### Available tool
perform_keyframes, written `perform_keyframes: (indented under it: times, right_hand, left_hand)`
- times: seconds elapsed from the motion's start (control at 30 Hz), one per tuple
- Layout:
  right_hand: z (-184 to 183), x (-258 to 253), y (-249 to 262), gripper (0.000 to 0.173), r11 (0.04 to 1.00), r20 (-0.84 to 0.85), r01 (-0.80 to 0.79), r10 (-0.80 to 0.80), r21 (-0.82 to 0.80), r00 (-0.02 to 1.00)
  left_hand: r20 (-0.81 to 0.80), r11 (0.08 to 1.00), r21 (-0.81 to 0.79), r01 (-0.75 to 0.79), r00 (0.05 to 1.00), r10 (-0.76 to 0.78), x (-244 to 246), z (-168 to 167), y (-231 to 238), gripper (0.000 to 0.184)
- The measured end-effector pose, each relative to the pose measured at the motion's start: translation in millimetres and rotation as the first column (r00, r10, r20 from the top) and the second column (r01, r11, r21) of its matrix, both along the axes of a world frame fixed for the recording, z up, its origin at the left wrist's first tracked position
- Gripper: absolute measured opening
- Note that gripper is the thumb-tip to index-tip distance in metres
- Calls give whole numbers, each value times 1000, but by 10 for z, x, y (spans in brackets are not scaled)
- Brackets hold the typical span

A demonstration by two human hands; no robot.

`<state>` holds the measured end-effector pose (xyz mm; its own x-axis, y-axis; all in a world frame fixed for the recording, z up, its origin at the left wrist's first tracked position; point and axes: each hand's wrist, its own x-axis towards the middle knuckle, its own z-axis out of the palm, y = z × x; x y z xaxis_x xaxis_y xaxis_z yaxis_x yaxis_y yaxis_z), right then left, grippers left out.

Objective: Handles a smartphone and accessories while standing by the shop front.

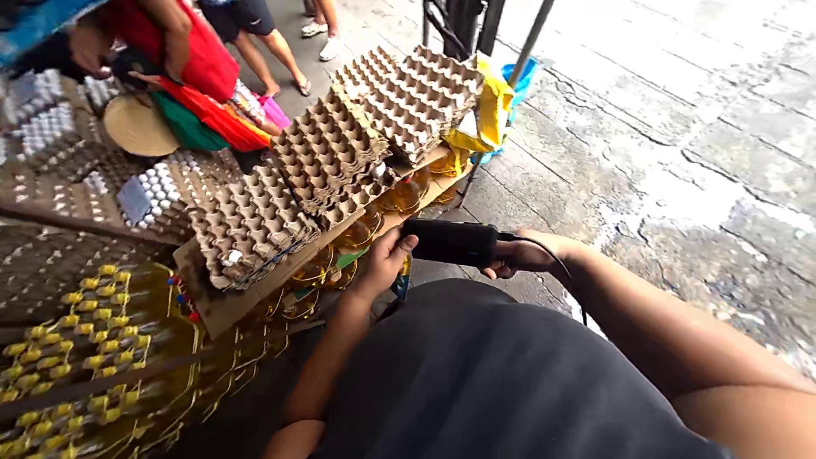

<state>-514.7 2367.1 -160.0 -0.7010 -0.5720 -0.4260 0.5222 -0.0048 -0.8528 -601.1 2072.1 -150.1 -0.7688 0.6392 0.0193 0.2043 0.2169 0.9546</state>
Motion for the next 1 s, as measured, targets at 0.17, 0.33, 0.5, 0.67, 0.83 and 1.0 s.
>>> perform_keyframes:
  times: [0.17, 0.33, 0.5, 0.67, 0.83, 1.0]
  right_hand:
    - [92, 213, 95, 44, 995, 98, 98, -97, -1, 990]
    - [49, 406, 201, 40, 990, 79, 135, -133, -28, 988]
    - [-18, 556, 270, 43, 980, 55, 177, -173, -95, 983]
    - [91, 597, 324, 44, 983, 6, 174, -174, -52, 985]
    - [180, 641, 347, 44, 977, -16, 213, -213, 15, 977]
    - [176, 692, 360, 42, 973, -21, 233, -233, -1, 972]
  left_hand:
    - [89, 999, 31, 28, 996, -31, 41, -36, 159, 27]
    - [120, 996, 17, 92, 988, -93, 73, 6, 305, 25]
    - [99, 988, 45, 147, 984, -150, 82, 6, 420, 27]
    - [-101, 967, 136, 214, 974, -201, 62, -72, 510, 26]
    - [-178, 942, 210, 262, 958, -227, 36, -101, 597, 22]
    - [-148, 932, 223, 284, 955, -256, 0, -137, 651, 20]
